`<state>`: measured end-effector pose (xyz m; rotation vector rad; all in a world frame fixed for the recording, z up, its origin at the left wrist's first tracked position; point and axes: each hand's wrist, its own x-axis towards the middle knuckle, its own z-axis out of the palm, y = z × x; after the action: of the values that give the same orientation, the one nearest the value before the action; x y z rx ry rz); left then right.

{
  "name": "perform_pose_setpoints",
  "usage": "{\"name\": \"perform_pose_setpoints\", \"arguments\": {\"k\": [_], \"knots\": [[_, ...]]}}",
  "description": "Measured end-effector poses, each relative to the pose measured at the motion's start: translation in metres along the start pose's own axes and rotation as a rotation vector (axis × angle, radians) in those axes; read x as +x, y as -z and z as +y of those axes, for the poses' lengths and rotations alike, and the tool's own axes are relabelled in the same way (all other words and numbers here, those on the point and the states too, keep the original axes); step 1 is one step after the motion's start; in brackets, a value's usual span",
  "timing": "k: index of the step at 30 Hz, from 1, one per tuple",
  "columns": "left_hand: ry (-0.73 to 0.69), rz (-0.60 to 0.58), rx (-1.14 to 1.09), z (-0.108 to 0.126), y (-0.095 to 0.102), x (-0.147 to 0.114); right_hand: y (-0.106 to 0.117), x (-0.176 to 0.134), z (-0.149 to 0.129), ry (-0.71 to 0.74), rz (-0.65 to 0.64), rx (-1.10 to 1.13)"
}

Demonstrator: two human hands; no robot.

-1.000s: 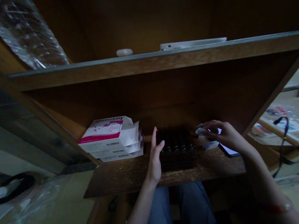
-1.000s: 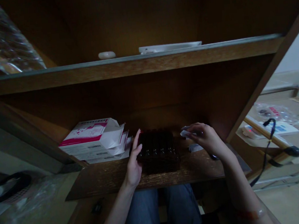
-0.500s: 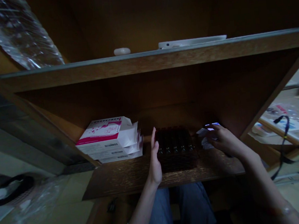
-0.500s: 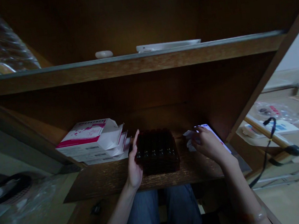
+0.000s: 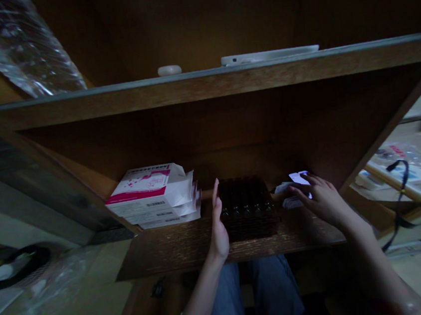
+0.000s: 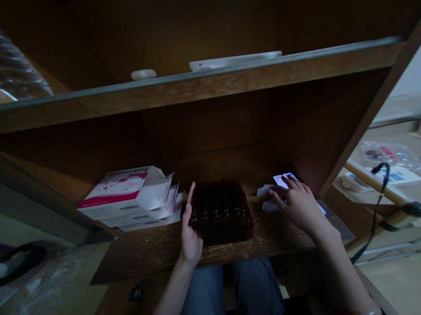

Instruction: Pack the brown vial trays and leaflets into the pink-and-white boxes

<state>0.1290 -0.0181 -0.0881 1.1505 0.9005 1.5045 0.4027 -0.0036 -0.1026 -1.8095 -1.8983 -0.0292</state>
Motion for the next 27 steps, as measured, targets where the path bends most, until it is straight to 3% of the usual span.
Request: {"name": "perform_pose_setpoints", "arguments": {"k": [5, 8, 10, 13, 15, 21, 27], "knots": [[0.010, -0.019, 0.016, 0.000, 0.002, 0.000, 0.011, -0.010, -0.034, -0.010, 0.304, 0.497], [0.031, 0.026, 0.006, -0.001, 0.004, -0.002, 0.008, -0.024, -0.061, -0.098, 0.314, 0.784], [0.022, 0.118, 0.085, 0.000, 0.009, -0.005, 0.004, -0.034, -0.072, -0.174, 0.298, 0.902], [-0.016, 0.268, 0.282, 0.002, 0.025, -0.010, -0.005, -0.046, -0.076, -0.311, 0.286, 1.013], [0.008, 0.302, 0.349, 0.004, 0.038, -0.013, -0.011, -0.052, -0.074, -0.397, 0.285, 1.100], [0.136, 0.206, 0.410, 0.000, 0.061, -0.024, -0.032, -0.055, -0.072, -0.493, 0.141, 1.298], [0.178, -0.063, 0.520, 0.000, 0.056, -0.032, -0.036, -0.058, -0.078, -0.289, -0.050, 1.111]]}}
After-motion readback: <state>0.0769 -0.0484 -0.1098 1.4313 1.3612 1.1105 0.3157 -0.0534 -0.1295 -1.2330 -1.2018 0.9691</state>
